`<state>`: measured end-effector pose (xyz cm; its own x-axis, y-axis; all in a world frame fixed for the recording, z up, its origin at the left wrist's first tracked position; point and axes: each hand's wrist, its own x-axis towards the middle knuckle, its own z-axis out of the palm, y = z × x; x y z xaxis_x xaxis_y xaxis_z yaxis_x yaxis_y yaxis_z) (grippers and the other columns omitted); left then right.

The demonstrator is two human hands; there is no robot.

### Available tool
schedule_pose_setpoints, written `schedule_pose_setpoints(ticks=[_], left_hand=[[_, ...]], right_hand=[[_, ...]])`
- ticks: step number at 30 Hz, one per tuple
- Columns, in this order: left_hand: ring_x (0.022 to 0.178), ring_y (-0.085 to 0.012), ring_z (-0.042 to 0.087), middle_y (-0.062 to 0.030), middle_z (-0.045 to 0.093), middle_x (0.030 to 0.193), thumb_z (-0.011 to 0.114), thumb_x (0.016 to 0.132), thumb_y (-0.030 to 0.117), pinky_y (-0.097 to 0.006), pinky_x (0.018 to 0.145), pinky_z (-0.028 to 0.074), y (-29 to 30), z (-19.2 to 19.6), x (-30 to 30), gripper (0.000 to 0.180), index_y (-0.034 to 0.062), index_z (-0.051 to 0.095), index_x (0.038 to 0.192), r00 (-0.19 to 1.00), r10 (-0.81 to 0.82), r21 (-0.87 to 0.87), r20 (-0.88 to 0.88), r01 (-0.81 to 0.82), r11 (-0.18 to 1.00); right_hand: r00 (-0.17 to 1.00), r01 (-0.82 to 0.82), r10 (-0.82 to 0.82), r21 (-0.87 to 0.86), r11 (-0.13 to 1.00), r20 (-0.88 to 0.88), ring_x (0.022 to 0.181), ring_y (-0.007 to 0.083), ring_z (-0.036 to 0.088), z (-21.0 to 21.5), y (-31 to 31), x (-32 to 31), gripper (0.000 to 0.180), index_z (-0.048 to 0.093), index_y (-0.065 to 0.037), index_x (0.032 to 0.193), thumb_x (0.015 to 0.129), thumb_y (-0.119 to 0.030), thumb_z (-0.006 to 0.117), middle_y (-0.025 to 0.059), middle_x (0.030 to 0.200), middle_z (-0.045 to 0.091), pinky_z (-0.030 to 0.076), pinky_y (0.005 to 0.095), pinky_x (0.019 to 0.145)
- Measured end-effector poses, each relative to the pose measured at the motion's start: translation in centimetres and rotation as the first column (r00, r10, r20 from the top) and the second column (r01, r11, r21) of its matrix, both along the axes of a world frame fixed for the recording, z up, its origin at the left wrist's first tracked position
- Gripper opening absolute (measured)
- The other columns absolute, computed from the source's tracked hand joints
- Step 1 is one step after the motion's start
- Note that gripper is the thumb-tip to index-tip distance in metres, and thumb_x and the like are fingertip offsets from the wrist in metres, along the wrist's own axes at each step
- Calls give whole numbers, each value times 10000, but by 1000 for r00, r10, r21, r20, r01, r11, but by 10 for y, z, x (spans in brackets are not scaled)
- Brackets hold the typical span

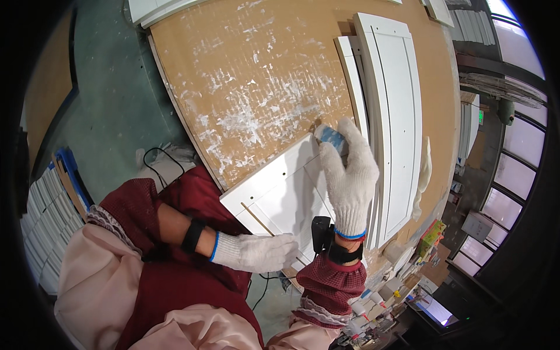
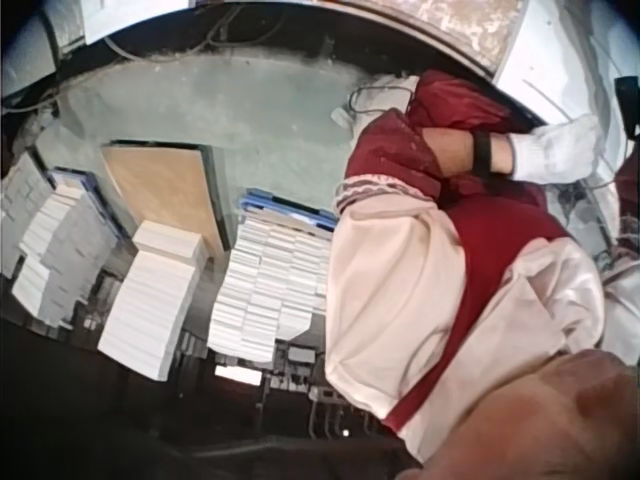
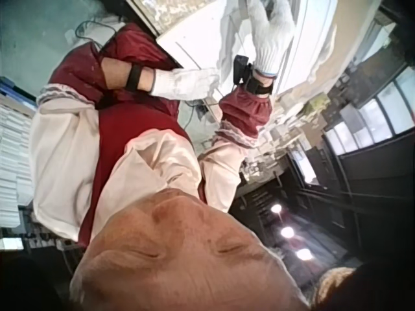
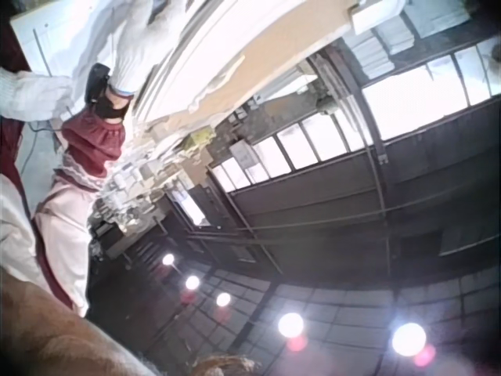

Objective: Touch up and clean white furniture panels using a marker, scraper, and cloth.

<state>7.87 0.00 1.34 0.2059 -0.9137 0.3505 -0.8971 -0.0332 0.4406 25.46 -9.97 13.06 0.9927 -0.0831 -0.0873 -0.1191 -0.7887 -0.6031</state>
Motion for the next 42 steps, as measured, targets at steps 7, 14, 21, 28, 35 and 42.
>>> schedule_pose_setpoints(ticks=[7, 14, 21, 28, 35, 42], left_hand=[[1248, -301, 485, -147, 575, 1260, 532, 833, 175, -422, 1151, 296, -6, -19, -17, 400, -2, 598, 1185, 988, 134, -120, 70, -125, 985], [1260, -296, 479, -153, 551, 1310, 514, 893, 155, -413, 1176, 273, 21, 21, 18, 375, -33, 572, 1212, 999, 26, 17, 37, -26, 1000], [1227, -284, 507, -116, 586, 1233, 556, 787, 160, -421, 1149, 322, 16, 8, 10, 423, 14, 596, 1182, 959, 115, 23, 259, -125, 992], [1195, -278, 524, -112, 617, 1197, 566, 818, 168, -435, 1138, 315, 25, 24, 23, 289, 49, 674, 1058, 993, 64, -95, 97, -55, 994], [1194, -273, 533, -91, 643, 1155, 569, 816, 188, -416, 1112, 338, 24, 26, 22, 259, 69, 704, 1002, 990, 136, -133, 25, -132, 982], [1153, -268, 563, -100, 652, 1093, 571, 762, 189, -392, 1093, 378, 27, 20, 12, 265, 59, 709, 946, 996, -75, -112, 44, 79, 991]], right_hand=[[999, -30, 29, -117, 993, -13, 1070, 274, 645, -6, 1, 0, 428, 576, 17, 1283, 886, -119, 660, 202, 1190, 643, 505, 340, 925], [998, 55, -55, 60, 997, -6, 1084, 237, 634, -4, 2, -7, 455, 553, 33, 1299, 889, -129, 665, 202, 1158, 653, 500, 336, 928], [996, 11, -7, -44, 999, 87, 1100, 249, 627, -18, -5, -7, 454, 573, 13, 1293, 884, -148, 685, 183, 1214, 639, 498, 340, 938], [998, 24, -29, 89, 996, 56, 1110, 250, 623, -1, -14, -41, 491, 560, 3, 1321, 872, -134, 705, 173, 1247, 622, 498, 342, 941], [977, 193, -139, 390, 901, -162, 1143, 250, 592, 14, -3, -99, 538, 507, 79, 1335, 854, -52, 711, 191, 1288, 587, 475, 353, 984], [985, 91, -54, 231, 969, -164, 952, 205, 662, -13, 2, -113, 525, 557, 23, 1281, 846, -220, 722, 178, 1090, 672, 518, 301, 835]])
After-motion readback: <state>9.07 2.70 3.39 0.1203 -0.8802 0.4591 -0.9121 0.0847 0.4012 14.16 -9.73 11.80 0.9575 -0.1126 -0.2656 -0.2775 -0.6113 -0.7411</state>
